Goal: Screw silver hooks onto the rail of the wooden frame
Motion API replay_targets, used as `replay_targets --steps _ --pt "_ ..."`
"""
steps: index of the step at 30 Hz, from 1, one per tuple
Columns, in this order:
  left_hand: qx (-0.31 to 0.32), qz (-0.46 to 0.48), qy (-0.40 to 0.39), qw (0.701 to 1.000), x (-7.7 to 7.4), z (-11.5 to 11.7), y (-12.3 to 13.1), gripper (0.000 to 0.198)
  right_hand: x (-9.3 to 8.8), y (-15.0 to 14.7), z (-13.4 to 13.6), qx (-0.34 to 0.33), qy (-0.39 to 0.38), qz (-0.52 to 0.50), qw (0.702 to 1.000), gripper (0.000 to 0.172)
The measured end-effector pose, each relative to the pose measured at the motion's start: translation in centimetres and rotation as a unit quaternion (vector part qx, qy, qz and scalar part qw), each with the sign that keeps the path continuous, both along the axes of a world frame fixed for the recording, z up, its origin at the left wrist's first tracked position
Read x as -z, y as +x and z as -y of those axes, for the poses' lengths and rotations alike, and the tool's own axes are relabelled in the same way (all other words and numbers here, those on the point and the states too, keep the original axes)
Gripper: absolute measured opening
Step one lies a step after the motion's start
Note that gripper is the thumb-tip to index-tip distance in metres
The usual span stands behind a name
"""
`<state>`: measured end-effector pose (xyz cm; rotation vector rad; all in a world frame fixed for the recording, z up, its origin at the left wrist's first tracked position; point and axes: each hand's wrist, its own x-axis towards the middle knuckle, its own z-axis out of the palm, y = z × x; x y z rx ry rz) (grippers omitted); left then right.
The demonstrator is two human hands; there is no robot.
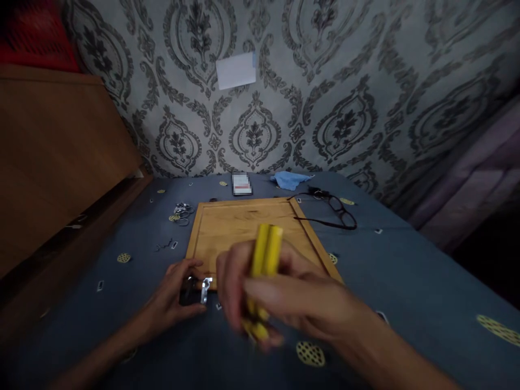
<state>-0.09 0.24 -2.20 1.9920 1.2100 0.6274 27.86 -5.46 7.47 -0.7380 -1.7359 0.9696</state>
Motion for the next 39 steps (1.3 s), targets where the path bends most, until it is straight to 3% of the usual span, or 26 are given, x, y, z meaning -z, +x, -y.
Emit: replay_targets --steps 1,2,4,9,13,18,27,39 --pt "-0.002 -0.004 0.008 1.0 -0.1 0.0 0.0 0.071 -0.7 -1.2 -1.5 -0.051 -0.108 -0.04 0.992 0.05" --pt "-0.003 -0.009 0.017 1.0 0.0 0.0 0.1 0.071 -1.0 -2.2 -2.8 -0.06 -0.198 -0.087 0.974 0.046" --pt "0.002 -0.015 0.03 0.999 0.2 0.0 0.1 0.07 -0.5 -3.4 -4.4 -0.019 -0.251 -0.136 0.958 0.039" --pt "0.015 -0.006 0.039 0.999 0.5 -0.2 -0.1 0.071 3.5 -2.9 -4.3 0.134 -0.108 -0.08 0.982 0.031" --pt "0.026 -0.014 0.035 0.999 -0.2 -0.3 -0.2 0.07 5.0 -2.7 -3.1 0.2 -0.052 -0.072 0.976 0.033" --pt "0.029 -0.035 0.022 0.999 -1.1 -0.3 -0.2 0.072 5.4 -2.8 -2.5 0.207 -0.056 -0.033 0.976 0.029" --pt "0.049 -0.042 0.038 0.997 -1.4 -0.4 -0.1 0.072 6.0 -3.2 -2.4 0.198 -0.024 0.038 0.979 0.022" --pt "0.058 -0.047 0.049 0.996 -1.5 -0.4 -0.2 0.071 6.5 -4.1 -2.1 0.168 -0.024 0.039 0.985 0.021"
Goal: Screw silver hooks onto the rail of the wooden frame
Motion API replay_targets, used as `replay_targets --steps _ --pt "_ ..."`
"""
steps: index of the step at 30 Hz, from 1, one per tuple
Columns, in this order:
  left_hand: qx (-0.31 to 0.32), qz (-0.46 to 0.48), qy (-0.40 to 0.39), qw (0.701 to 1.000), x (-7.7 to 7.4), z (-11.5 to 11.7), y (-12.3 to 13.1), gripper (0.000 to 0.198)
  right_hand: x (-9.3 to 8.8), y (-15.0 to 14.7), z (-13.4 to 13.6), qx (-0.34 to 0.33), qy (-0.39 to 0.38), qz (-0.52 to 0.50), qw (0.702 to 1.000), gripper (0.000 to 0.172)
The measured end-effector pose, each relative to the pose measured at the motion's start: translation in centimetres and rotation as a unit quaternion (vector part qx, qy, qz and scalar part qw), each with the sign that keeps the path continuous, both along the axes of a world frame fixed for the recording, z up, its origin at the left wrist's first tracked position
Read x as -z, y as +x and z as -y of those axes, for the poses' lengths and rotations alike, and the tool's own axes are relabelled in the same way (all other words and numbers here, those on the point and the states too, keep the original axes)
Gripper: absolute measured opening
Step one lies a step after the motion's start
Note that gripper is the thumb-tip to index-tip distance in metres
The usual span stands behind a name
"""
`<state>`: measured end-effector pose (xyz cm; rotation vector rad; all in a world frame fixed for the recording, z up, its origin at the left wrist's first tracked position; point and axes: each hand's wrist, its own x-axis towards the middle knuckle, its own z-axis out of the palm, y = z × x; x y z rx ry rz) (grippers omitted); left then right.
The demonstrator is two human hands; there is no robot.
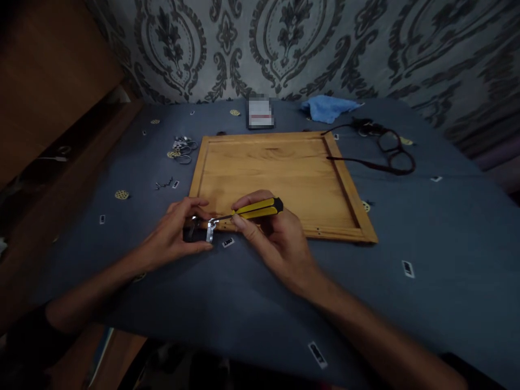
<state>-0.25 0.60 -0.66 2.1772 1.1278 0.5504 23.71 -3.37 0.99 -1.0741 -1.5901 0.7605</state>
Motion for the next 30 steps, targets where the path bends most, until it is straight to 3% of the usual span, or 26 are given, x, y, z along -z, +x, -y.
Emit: replay_targets --steps 19,30 --pt "0.012 0.006 0.011 1.0 -0.12 0.0 -0.04 0.069 -0.16 0.11 -0.12 -0.013 0.045 0.025 0.999 0.009" --pt "0.02 0.011 0.017 1.0 0.03 -0.08 -0.08 0.066 -0.2 0.01 0.03 -0.017 0.041 0.031 0.999 0.012"
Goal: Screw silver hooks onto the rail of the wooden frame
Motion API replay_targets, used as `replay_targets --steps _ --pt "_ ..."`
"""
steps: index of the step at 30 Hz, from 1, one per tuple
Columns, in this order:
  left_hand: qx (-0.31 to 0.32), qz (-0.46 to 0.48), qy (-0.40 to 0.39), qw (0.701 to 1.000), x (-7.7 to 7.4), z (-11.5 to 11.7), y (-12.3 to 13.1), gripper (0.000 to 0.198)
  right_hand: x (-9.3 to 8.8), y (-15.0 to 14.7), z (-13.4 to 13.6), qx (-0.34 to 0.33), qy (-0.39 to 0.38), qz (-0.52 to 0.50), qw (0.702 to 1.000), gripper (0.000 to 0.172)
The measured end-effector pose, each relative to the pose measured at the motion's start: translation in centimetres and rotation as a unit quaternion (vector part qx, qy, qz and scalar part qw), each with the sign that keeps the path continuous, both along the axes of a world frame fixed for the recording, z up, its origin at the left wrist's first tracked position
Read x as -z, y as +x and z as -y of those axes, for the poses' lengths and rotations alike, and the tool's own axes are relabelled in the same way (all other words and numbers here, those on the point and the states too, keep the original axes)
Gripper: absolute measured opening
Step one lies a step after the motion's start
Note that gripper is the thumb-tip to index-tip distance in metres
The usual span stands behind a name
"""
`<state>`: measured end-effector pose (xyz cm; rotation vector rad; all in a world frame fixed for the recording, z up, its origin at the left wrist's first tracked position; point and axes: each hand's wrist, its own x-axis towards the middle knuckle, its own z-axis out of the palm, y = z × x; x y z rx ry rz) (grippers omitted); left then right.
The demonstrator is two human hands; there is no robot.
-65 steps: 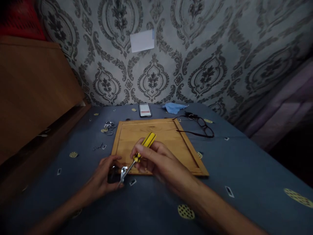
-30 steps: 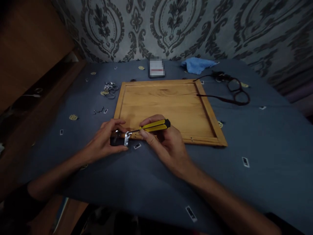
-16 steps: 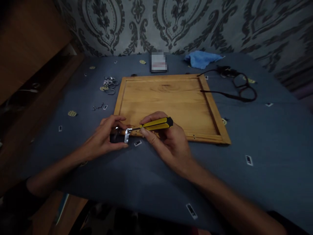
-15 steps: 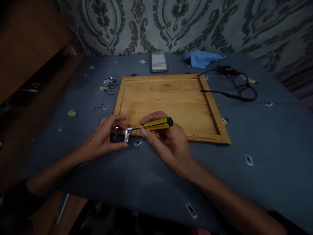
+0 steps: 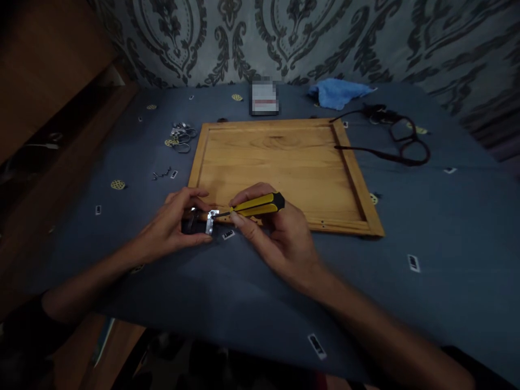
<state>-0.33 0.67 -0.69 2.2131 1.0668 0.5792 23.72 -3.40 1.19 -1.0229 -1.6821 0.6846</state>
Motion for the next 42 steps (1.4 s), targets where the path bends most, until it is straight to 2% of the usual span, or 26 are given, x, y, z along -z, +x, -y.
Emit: replay_targets --steps 5,9,14,19,24,30,42 --pt "-0.004 -0.001 0.005 1.0 0.1 0.0 0.0 0.067 -0.6 -0.4 -0.7 -0.012 0.001 0.016 1.0 0.007" --pt "-0.006 0.003 0.005 1.0 0.1 0.0 0.0 0.067 -1.4 -1.2 -1.8 -0.019 -0.022 0.013 0.999 0.019" --pt "-0.01 -0.009 0.001 1.0 -0.2 0.0 0.2 0.061 -2.2 -2.5 -3.0 -0.066 -0.057 0.001 0.996 0.026" --pt "-0.009 -0.006 0.013 1.0 0.0 -0.1 0.2 0.05 -3.2 -3.2 -4.1 -0.118 -0.064 0.044 0.99 0.019" --pt "-0.016 -0.004 0.034 0.999 0.5 -0.2 0.1 0.05 -3.4 -3.5 -4.5 -0.152 -0.051 0.046 0.986 0.016" --pt "-0.03 -0.006 0.051 0.998 0.9 -0.2 0.0 0.061 -3.1 -3.8 -4.5 -0.145 -0.047 0.039 0.988 0.023" --pt "-0.024 -0.028 0.04 0.998 0.2 -0.1 0.0 0.056 -2.3 -3.7 -5.0 -0.115 -0.064 -0.009 0.991 0.023"
